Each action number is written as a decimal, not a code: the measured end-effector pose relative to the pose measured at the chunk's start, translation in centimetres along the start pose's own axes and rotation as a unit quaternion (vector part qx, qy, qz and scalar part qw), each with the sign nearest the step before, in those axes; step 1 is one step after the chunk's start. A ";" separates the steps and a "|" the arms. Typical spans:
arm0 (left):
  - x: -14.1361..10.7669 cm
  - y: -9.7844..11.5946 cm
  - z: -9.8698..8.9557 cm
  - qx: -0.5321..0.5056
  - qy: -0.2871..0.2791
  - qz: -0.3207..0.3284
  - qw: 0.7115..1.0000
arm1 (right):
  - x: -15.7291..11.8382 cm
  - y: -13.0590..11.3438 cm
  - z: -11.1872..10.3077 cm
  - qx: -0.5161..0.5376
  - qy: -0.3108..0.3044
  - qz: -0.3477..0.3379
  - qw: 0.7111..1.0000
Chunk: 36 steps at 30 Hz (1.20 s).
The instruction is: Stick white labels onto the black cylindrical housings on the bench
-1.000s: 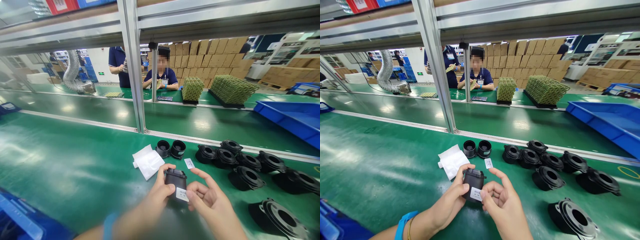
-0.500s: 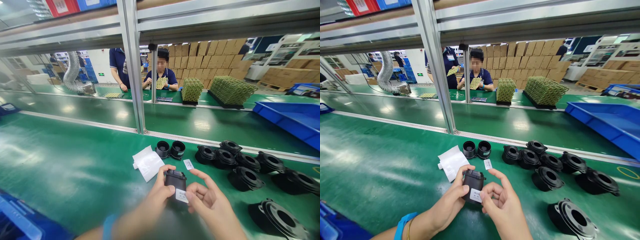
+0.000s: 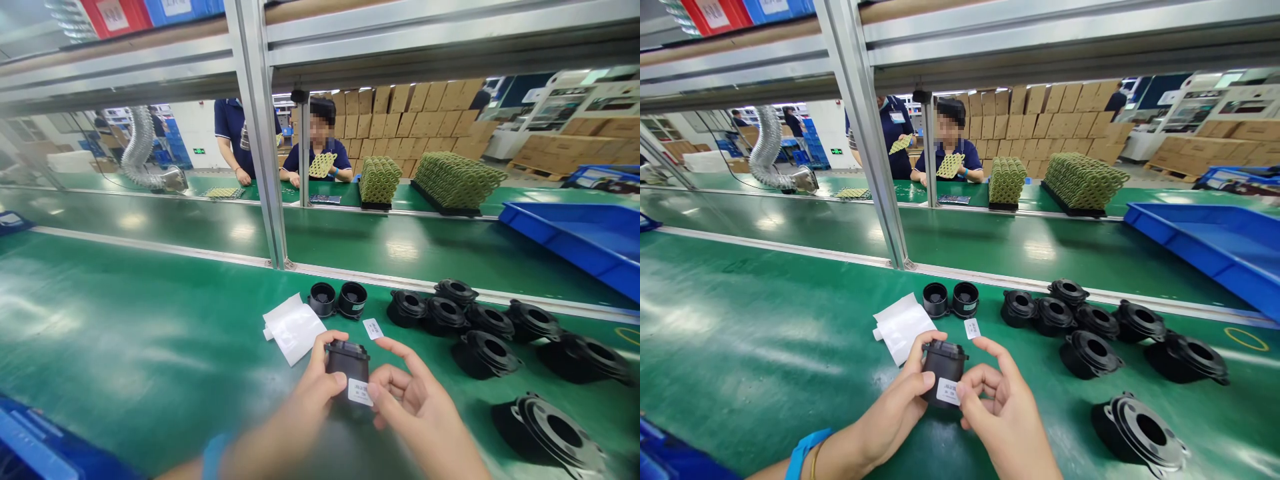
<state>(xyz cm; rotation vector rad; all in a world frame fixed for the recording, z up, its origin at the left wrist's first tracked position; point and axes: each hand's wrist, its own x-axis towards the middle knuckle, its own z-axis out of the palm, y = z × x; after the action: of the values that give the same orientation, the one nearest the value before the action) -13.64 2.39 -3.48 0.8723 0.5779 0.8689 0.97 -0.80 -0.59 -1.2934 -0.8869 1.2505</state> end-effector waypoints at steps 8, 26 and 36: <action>-0.3 -0.1 -0.6 0.065 0.003 -0.004 0.998 | 0.0 0.3 0.0 0.002 0.005 -0.006 1.000; -0.5 0.2 -0.7 0.118 0.000 -0.002 0.993 | -0.2 0.0 0.1 -0.016 0.012 -0.008 1.000; -0.4 0.4 -0.1 0.140 0.032 0.002 0.990 | 0.0 0.4 -0.6 -0.049 0.005 -0.017 0.999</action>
<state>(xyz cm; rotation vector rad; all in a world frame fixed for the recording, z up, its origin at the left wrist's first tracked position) -14.13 2.26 -3.13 1.1020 0.7660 0.8339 1.45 -1.00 -1.02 -1.3541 -0.9691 1.1864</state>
